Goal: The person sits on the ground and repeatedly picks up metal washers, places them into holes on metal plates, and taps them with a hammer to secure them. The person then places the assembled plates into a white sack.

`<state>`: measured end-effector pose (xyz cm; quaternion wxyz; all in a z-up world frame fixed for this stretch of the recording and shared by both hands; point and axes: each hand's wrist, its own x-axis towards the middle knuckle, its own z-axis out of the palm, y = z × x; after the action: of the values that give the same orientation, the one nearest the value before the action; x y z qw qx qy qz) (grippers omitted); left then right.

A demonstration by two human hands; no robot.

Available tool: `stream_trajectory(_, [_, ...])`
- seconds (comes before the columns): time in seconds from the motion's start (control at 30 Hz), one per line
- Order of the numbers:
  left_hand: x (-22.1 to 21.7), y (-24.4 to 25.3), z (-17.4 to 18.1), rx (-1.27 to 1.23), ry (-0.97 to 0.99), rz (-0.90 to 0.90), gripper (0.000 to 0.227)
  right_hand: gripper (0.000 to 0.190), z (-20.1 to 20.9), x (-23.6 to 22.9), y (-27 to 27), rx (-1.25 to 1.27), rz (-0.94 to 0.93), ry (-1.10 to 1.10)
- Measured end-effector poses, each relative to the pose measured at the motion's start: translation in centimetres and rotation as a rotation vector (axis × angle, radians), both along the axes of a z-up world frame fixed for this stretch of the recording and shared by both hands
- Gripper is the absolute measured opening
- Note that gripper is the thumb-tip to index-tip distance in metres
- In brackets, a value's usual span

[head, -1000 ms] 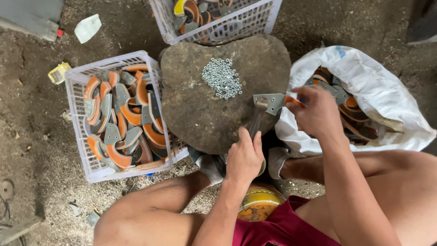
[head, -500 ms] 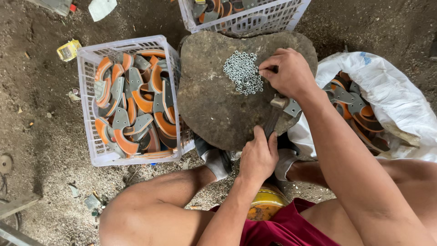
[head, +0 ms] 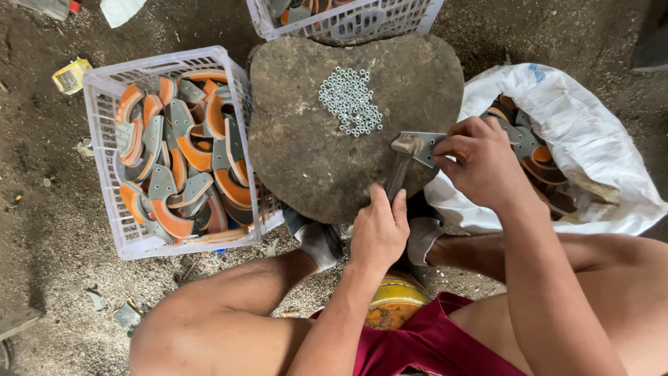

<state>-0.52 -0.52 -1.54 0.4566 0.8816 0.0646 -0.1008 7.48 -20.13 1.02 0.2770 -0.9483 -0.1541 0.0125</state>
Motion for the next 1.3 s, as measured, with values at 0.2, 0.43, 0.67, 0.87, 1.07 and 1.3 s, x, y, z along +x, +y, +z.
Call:
stream_trajectory(0.2, [0.1,-0.1,0.2,0.035,0.005,-0.010,0.040,0.020,-0.9,-0.7,-0.1,-0.003,-0.017,-0.055])
stream_trajectory(0.43, [0.1,0.0,0.1,0.030,0.015,-0.007,0.039,0.022,-0.8,-0.7,0.3,-0.021,-0.033,-0.029])
stream_trajectory(0.67, [0.2,0.1,0.3,0.000,0.041,-0.013,0.039,0.019,-0.6,-0.8,0.4,-0.033,-0.031,-0.017])
stream_trajectory(0.87, [0.2,0.1,0.4,0.009,0.070,-0.016,0.038,0.020,-0.9,-0.8,0.3,-0.037,-0.028,-0.038])
stream_trajectory(1.07, [0.2,0.1,0.3,0.012,0.030,-0.010,0.037,0.023,-1.2,-1.0,0.1,-0.052,-0.022,-0.068])
stream_trajectory(1.3, [0.1,0.1,0.1,-0.001,0.020,-0.017,0.037,0.024,-1.3,-0.9,0.0,-0.014,-0.028,-0.060])
